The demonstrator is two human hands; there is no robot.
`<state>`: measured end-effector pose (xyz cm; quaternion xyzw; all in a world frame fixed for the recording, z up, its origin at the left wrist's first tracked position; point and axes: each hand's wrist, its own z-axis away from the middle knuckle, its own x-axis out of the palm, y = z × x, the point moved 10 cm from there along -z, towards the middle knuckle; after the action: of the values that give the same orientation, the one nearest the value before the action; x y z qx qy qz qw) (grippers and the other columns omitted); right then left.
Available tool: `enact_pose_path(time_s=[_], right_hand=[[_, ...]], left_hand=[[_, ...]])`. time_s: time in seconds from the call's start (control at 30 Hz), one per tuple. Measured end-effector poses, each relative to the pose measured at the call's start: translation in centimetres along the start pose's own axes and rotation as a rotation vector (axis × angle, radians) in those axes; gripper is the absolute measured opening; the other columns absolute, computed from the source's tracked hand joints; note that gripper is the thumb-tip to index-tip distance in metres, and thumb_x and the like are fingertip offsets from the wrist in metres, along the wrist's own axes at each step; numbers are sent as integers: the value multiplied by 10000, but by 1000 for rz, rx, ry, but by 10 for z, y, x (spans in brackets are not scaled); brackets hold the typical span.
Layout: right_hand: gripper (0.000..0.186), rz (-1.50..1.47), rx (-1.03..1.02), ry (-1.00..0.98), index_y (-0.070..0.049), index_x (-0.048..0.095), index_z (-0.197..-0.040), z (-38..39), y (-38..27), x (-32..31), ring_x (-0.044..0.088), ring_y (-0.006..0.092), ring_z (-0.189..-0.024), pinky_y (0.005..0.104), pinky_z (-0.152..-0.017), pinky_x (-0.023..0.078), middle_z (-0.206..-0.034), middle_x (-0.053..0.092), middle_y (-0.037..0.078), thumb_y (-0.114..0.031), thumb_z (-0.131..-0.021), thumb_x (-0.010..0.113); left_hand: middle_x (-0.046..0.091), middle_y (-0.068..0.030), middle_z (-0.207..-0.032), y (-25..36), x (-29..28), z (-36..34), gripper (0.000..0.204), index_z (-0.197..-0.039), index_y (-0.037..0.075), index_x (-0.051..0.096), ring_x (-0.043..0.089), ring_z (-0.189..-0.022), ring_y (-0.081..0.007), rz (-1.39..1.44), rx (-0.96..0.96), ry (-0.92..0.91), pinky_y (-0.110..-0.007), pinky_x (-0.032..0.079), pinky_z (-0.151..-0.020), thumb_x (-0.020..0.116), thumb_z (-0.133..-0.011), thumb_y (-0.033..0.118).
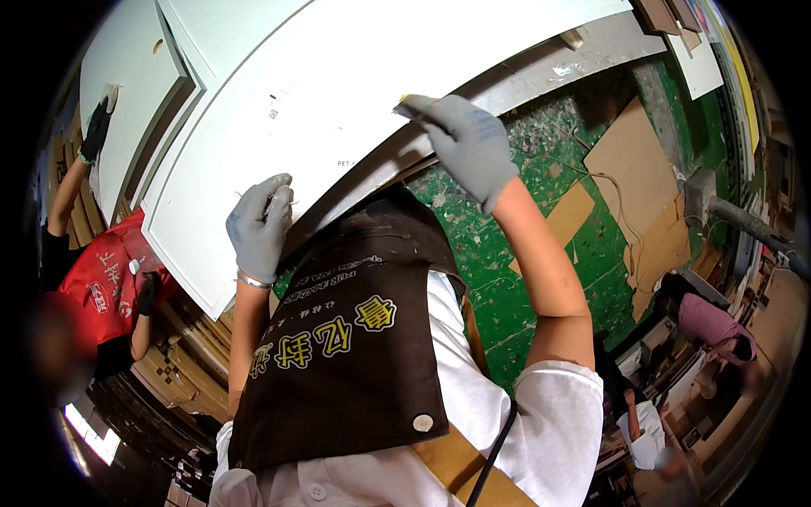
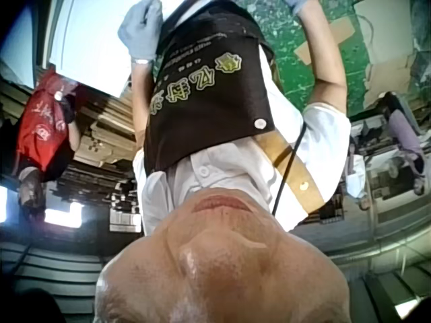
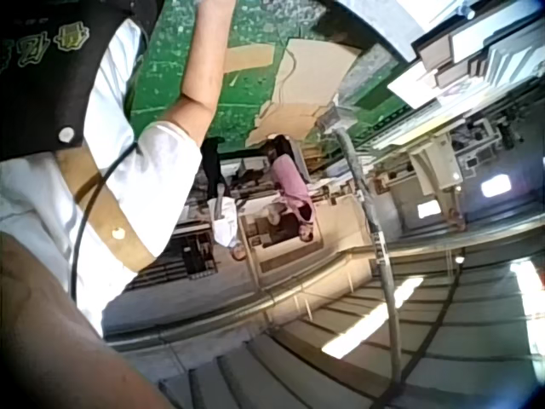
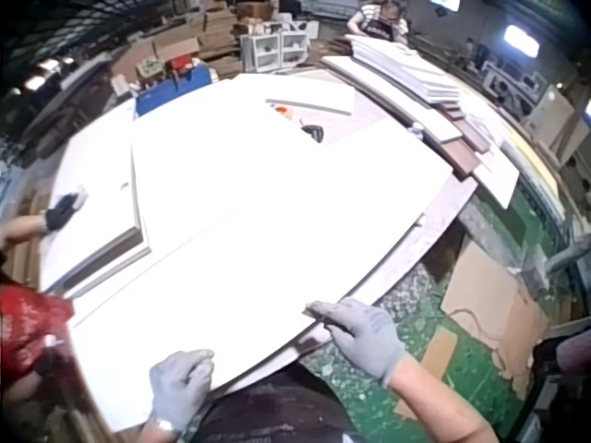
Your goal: The person uses a utility knife to trim excess edge banding from a white wooden panel. They carefully scrape along the edges to remove the material and then peel off the loose strips by hand. The person flips the panel over to continue trimming the other side.
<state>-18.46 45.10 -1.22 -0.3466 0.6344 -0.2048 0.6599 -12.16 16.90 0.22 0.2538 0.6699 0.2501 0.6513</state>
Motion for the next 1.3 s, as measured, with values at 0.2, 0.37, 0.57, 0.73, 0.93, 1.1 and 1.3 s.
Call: enact_pose_path(time_s=[0.2,0.37,0.57,0.73,0.93,1.1,1.3], right_hand=[[403,23,9,5,-85,668,-1243,1,5,-3,698,207,-882,306,-796,550,-1036,706,134,35,-869,575],[422,44,21,-39,-85,663,-1253,3,-3,8,698,211,-884,312,-795,551,-1024,706,132,51,-865,569],[451,-67,-3,59,-98,651,-1277,3,8,-3,696,202,-878,298,-783,545,-980,691,127,61,-866,557],[387,9,18,46,-180,684,-1208,6,3,-2,674,262,-863,351,-754,538,-962,683,88,-48,-852,610],[402,-24,-21,57,-174,677,-1220,5,3,-2,678,256,-843,344,-741,540,-948,680,100,-25,-855,597],[424,125,-30,25,-110,677,-1224,4,-10,1,691,231,-846,316,-754,547,-980,691,134,53,-845,580],[419,21,-57,71,-115,680,-1216,-1,-2,-3,695,224,-864,319,-762,555,-980,696,126,56,-848,574]], left_hand=[[690,-98,-798,0,-1,0,155,-997,84,732,648,-651,-224,-7,20,-1,-305,500,-614,642,-898,165],[718,-99,-856,4,0,-1,199,-1011,46,727,675,-695,-197,-68,78,-10,-290,515,-656,631,-925,197],[725,-97,-886,3,1,-1,169,-1003,54,727,686,-726,-217,-69,68,-16,-295,523,-678,639,-914,168],[726,-100,-886,4,2,-1,150,-1000,53,728,687,-719,-215,-61,66,-13,-291,525,-673,649,-900,133],[726,-99,-871,5,1,-1,145,-1000,55,730,686,-715,-209,-73,77,-1,-290,525,-665,653,-890,110],[725,-92,-865,7,0,-1,141,-996,58,731,685,-712,-207,-77,86,3,-290,525,-661,663,-878,96],[722,-87,-852,5,0,-2,141,-990,70,728,679,-701,-208,-67,106,25,-289,524,-652,680,-857,69]])
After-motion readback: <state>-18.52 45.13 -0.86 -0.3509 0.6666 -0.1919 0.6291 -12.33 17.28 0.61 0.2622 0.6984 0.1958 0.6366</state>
